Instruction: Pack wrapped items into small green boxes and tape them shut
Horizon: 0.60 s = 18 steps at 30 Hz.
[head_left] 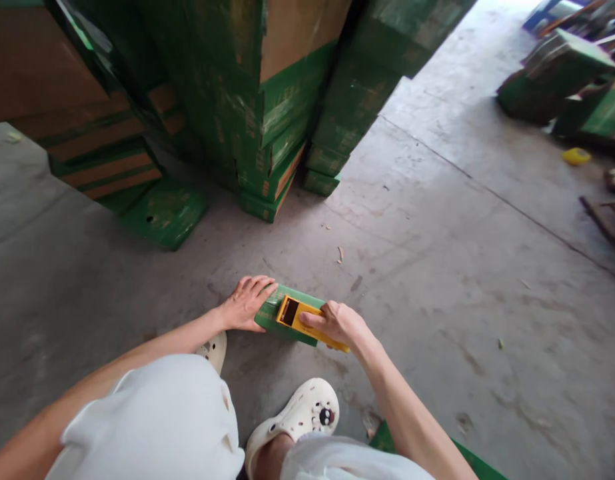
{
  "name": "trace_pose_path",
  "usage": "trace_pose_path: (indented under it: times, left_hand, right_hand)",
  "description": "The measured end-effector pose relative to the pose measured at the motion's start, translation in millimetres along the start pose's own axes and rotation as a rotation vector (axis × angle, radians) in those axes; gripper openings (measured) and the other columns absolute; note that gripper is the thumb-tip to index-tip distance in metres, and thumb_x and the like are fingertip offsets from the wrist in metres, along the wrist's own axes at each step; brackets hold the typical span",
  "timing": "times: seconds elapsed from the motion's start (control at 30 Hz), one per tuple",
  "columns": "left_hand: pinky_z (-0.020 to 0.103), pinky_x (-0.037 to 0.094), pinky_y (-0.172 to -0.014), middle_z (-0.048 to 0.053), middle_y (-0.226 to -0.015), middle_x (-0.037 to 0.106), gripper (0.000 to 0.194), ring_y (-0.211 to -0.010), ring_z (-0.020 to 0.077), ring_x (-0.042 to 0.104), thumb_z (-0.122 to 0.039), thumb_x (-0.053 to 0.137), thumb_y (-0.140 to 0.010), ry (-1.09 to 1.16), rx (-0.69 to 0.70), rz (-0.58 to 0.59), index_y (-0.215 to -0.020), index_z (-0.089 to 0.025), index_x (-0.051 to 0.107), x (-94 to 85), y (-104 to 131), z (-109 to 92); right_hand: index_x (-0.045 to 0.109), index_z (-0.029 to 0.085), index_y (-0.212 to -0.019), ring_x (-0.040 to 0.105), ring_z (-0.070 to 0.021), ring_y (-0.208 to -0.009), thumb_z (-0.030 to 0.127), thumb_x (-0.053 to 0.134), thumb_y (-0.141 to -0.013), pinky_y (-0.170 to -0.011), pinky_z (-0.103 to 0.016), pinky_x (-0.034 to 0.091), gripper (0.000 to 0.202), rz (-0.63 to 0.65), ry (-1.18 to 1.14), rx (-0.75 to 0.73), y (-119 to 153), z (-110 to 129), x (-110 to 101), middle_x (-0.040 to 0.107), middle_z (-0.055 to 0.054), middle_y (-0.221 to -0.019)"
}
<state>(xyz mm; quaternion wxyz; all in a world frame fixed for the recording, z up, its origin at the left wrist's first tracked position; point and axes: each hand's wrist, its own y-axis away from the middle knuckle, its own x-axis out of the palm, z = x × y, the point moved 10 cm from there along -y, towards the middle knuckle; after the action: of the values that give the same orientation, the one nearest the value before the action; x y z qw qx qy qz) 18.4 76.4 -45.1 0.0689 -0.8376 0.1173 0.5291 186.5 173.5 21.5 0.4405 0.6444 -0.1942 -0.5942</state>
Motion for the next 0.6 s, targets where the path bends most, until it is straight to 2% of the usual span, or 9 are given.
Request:
trace_pose_path:
  times: [0.1, 0.2, 0.3, 0.43, 0.5, 0.6]
  left_hand:
    - [0.058, 0.013, -0.127, 0.027, -0.17, 0.027, 0.132, -0.158, 0.0451, 0.021, -0.054, 0.088, -0.064, -0.095, -0.034, 0.038, -0.167, -0.01, 0.018, 10.4, -10, -18]
    - [0.056, 0.01, -0.13, 0.029, -0.167, 0.03, 0.128, -0.158, 0.0449, 0.023, -0.058, 0.082, -0.068, -0.079, -0.008, 0.042, -0.165, -0.003, 0.019, 17.6, -19, -32]
    - [0.056, 0.012, -0.131, 0.027, -0.161, 0.04, 0.116, -0.154, 0.0442, 0.031, -0.061, 0.074, -0.075, -0.055, 0.047, 0.006, -0.164, -0.003, 0.026, 15.4, -19, -36]
    - [0.059, 0.018, -0.129, 0.026, -0.157, 0.044, 0.114, -0.149, 0.0449, 0.036, -0.062, 0.074, -0.074, -0.056, 0.077, -0.024, -0.163, -0.007, 0.029, 8.9, -15, -30]
    - [0.059, 0.021, -0.128, 0.025, -0.155, 0.045, 0.113, -0.147, 0.0448, 0.037, -0.061, 0.075, -0.074, -0.047, 0.094, -0.021, -0.164, -0.009, 0.03, 7.2, -14, -29]
    - [0.06, 0.022, -0.128, 0.024, -0.155, 0.045, 0.106, -0.146, 0.0448, 0.038, -0.061, 0.071, -0.078, -0.038, 0.134, -0.003, -0.163, -0.01, 0.033, 6.9, -13, -31]
  right_hand:
    - [0.076, 0.017, -0.088, 0.072, -0.0218, -0.068, 0.073, 0.06, -0.09, -0.058, -0.026, 0.042, 0.058, 0.009, -0.023, 0.002, 2, -1, 1, 0.077, -0.012, -0.074]
    - [0.074, 0.018, -0.082, 0.071, -0.0208, -0.066, 0.075, 0.058, -0.09, -0.057, -0.026, 0.041, 0.06, 0.026, -0.042, -0.015, 3, -2, 4, 0.075, -0.01, -0.07]
    - [0.07, 0.019, -0.077, 0.067, -0.019, -0.063, 0.077, 0.059, -0.089, -0.055, -0.026, 0.038, 0.06, 0.033, -0.062, -0.042, 4, -1, 8, 0.072, -0.009, -0.067]
    - [0.065, 0.02, -0.072, 0.06, -0.0161, -0.06, 0.08, 0.06, -0.086, -0.052, -0.025, 0.033, 0.062, -0.014, -0.079, -0.094, 5, -4, 10, 0.068, -0.007, -0.067]
    - [0.062, 0.02, -0.071, 0.057, -0.0153, -0.059, 0.082, 0.056, -0.088, -0.051, -0.026, 0.03, 0.065, -0.023, -0.083, -0.129, 10, -12, 12, 0.065, -0.006, -0.066]
    - [0.06, 0.019, -0.068, 0.053, -0.0147, -0.058, 0.085, 0.051, -0.087, -0.05, -0.026, 0.029, 0.069, 0.004, -0.089, -0.126, 20, -37, 17, 0.06, -0.004, -0.065]
